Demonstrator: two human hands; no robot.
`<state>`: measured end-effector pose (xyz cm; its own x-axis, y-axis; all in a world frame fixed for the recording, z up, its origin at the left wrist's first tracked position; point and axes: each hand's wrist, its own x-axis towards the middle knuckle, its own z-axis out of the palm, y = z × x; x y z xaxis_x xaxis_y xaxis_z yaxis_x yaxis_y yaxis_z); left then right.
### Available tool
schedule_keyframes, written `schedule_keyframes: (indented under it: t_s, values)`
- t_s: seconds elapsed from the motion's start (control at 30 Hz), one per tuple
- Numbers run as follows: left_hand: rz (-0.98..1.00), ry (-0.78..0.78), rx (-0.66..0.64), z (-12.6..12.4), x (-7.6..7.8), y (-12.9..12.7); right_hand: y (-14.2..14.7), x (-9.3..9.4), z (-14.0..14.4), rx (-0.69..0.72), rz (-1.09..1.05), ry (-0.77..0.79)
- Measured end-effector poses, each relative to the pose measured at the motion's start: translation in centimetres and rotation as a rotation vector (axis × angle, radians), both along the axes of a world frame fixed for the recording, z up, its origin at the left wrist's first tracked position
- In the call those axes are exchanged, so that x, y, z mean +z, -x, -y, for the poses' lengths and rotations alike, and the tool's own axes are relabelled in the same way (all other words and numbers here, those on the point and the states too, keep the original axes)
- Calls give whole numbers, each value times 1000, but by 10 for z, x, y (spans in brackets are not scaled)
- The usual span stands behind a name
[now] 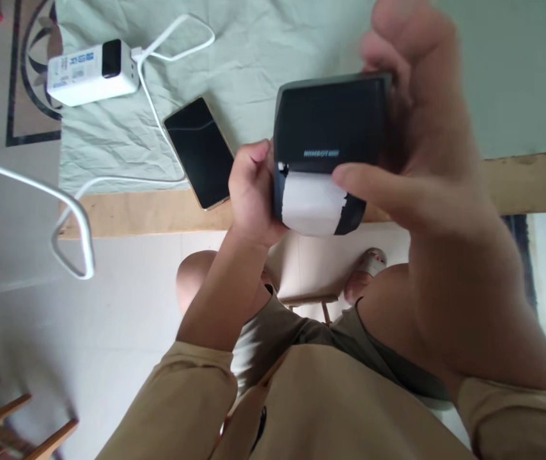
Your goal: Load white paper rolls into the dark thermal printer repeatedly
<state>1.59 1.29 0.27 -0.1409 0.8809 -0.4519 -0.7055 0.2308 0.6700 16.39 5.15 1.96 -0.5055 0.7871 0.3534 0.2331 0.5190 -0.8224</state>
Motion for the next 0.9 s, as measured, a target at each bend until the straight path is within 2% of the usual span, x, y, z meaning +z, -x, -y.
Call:
schedule_keyframes:
  t_s: [0.1,0.2,0.27,0.33,0.47,0.63,0.7,0.77,0.83,0.9]
  values:
    - [-12,-195,-131,3,-4,-1,-4,12,-1,-308,114,-171]
    - [-56,-277,-204,4,-11,-1,-4,17,-5,-598,-2,-280]
    - [-100,-315,-227,4,-15,-1,-4,17,-6,-691,-80,-289]
    - [-137,-350,-241,4,-16,-2,-6,18,-3,-634,83,-320]
    - [-166,-392,-276,4,-14,-3,-9,23,5,-363,636,-292]
    - [-217,-410,-309,5,-13,-4,-10,24,6,-264,884,-155]
    - [-219,-411,-320,5,-14,-4,-11,24,5,-220,884,-111]
    - [-211,-412,-313,5,-14,-5,-14,27,6,-212,797,-98]
    - [-200,-398,-281,5,-14,-6,-17,33,8,-197,642,-74]
    - [-198,-360,-227,4,-13,-7,-24,39,9,-206,401,15]
